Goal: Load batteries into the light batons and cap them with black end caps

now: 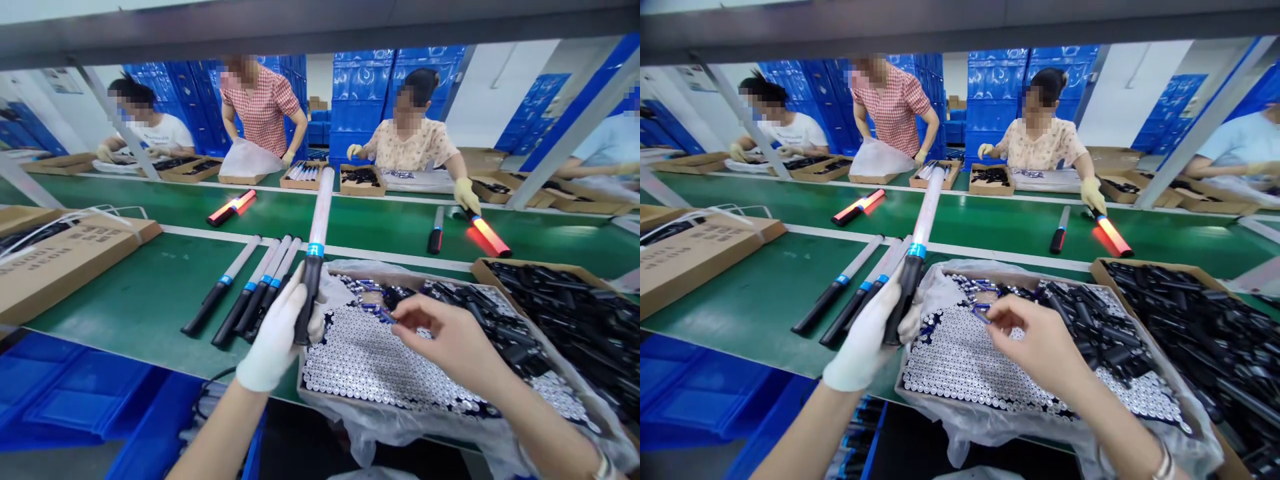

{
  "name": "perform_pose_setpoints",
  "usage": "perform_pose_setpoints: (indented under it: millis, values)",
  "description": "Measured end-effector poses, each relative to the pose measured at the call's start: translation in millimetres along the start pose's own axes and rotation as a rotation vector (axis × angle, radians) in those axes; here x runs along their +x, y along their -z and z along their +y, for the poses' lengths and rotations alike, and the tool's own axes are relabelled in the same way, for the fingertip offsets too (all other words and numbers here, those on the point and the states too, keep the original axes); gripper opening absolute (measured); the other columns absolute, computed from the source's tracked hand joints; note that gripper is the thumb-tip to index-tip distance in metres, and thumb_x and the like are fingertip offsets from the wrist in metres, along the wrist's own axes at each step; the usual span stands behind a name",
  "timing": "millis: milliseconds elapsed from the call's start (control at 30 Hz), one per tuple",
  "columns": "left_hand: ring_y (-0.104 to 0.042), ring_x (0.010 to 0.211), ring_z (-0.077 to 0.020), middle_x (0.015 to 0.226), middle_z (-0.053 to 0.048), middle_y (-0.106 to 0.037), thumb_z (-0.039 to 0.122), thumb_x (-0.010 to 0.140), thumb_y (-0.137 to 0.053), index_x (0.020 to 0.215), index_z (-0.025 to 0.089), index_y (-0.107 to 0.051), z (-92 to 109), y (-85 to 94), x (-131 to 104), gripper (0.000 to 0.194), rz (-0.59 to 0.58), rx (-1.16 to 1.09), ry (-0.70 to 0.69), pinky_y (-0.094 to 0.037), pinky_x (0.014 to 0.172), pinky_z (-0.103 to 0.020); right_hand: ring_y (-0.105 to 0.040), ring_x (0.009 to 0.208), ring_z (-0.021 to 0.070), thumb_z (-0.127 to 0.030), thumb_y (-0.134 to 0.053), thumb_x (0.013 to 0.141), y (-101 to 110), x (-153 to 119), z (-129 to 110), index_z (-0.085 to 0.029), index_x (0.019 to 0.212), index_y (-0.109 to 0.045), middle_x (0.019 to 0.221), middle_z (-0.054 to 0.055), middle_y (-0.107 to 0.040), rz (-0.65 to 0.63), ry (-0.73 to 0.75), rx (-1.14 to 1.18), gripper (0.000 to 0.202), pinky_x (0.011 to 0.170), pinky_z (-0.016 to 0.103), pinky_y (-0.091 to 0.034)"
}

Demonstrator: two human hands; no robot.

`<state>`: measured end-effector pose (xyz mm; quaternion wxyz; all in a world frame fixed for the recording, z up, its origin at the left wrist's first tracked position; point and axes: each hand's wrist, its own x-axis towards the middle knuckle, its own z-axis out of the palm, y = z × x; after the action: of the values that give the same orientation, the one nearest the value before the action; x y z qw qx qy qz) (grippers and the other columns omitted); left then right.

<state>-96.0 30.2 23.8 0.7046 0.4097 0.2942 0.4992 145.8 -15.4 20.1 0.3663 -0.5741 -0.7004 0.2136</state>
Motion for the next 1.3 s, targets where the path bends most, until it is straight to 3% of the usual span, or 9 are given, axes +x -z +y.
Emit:
perform_pose_setpoints:
  millis: [100,233,467,667,767,1033,1133,1200,1300]
  values:
    - [-0.043,0.046,-0.0005,0.084,0.001,-0.059,0.035,0.090,-0.061,0.125,0.025,-0.053,-20.8,-21.1,7.1,0.037,-0.061,-0.160,0.048,-0.037,0.043,-0.014,-0.067,0.068,0.0080,-0.028,-0.068,0.082,-2.2,-26.9,-6.9,-0.024,0.086,-0.071,0.081,-0.003,-0.072,0.147,0.085,0.037,0.006,0.063,0.015,-0.055]
    - [-0.057,0.055,-0.0047,0.081,-0.002,-0.064,0.036,0.085,-0.067,0.102,0.016,-0.061,-40.1,-45.6,11.9,0.026,0.056,-0.223,0.104,-0.043,0.048,-0.012,-0.070,0.086,0.0081,-0.021,-0.066,0.086,-5.5,-40.0,-14.7,-0.026,0.090,-0.074,0.093,-0.003,-0.073,0.313,0.250,-0.017,0.010,0.081,0.012,-0.057]
    - [-0.066,0.068,-0.0127,0.076,0.000,-0.069,0.031,0.078,-0.068,0.111,0.019,-0.063,-58.2,-80.2,15.1,0.036,0.239,-0.209,0.006,-0.053,0.065,-0.022,-0.070,0.086,0.0052,-0.017,-0.050,0.097,-18.1,-35.5,-28.7,-0.014,0.092,-0.076,0.094,0.003,-0.074,0.420,0.460,-0.172,0.026,0.092,0.008,-0.053]
    - [-0.067,0.088,-0.0186,0.090,-0.005,-0.071,0.048,0.086,-0.054,0.120,0.018,-0.062,-69.6,-81.3,15.3,0.046,0.210,-0.007,0.024,-0.054,0.079,-0.030,-0.071,0.083,0.0113,-0.012,-0.049,0.095,-24.0,-32.4,-21.3,-0.019,0.094,-0.075,0.092,0.002,-0.074,0.400,0.460,-0.152,0.027,0.078,0.020,-0.062]
    - [-0.063,0.110,-0.0217,0.101,-0.006,-0.071,0.049,0.087,-0.057,0.129,0.025,-0.058,-73.0,-75.3,8.5,0.049,0.207,0.071,0.012,-0.051,0.091,-0.032,-0.070,0.078,0.0139,-0.011,-0.052,0.091,-26.8,-28.0,-21.6,-0.023,0.086,-0.074,0.086,0.002,-0.074,0.380,0.395,-0.026,0.026,0.071,0.025,-0.061]
    - [-0.033,0.145,-0.0222,0.144,-0.008,-0.051,0.041,0.090,-0.056,0.156,0.023,-0.024,-72.8,-50.0,-11.9,0.076,0.106,0.411,-0.032,-0.029,0.119,-0.032,-0.058,0.056,0.0103,-0.028,-0.073,0.072,-24.9,-9.7,-12.4,-0.019,0.067,-0.063,0.061,-0.002,-0.064,0.091,-0.116,0.240,0.014,0.052,0.020,-0.048]
    - [-0.047,0.135,-0.0220,0.136,-0.009,-0.058,0.040,0.092,-0.053,0.158,0.027,-0.017,-70.5,-40.8,-11.5,0.076,0.173,0.507,0.010,-0.041,0.109,-0.031,-0.066,0.068,0.0140,-0.034,-0.070,0.078,-9.5,12.4,8.2,-0.020,0.083,-0.073,0.077,0.001,-0.072,0.053,-0.165,0.144,0.015,0.064,0.025,-0.053]
    - [-0.066,0.106,-0.0199,0.114,-0.009,-0.069,0.039,0.095,-0.046,0.158,0.029,-0.006,-68.0,-38.4,-11.6,0.075,0.117,0.469,0.108,-0.054,0.089,-0.030,-0.069,0.080,0.0160,-0.030,-0.062,0.087,-4.4,31.7,22.4,-0.022,0.093,-0.075,0.091,0.003,-0.075,-0.006,-0.149,-0.122,0.017,0.076,0.029,-0.054]
    - [-0.064,0.062,-0.0119,0.082,-0.002,-0.066,0.035,0.098,-0.039,0.158,0.028,0.001,-65.9,-38.6,-12.8,0.072,0.004,0.401,0.190,-0.054,0.062,-0.023,-0.068,0.097,0.0199,-0.017,-0.051,0.092,-13.5,58.6,41.0,-0.021,0.102,-0.075,0.105,0.005,-0.074,-0.210,-0.078,-0.440,0.027,0.091,0.033,-0.051]
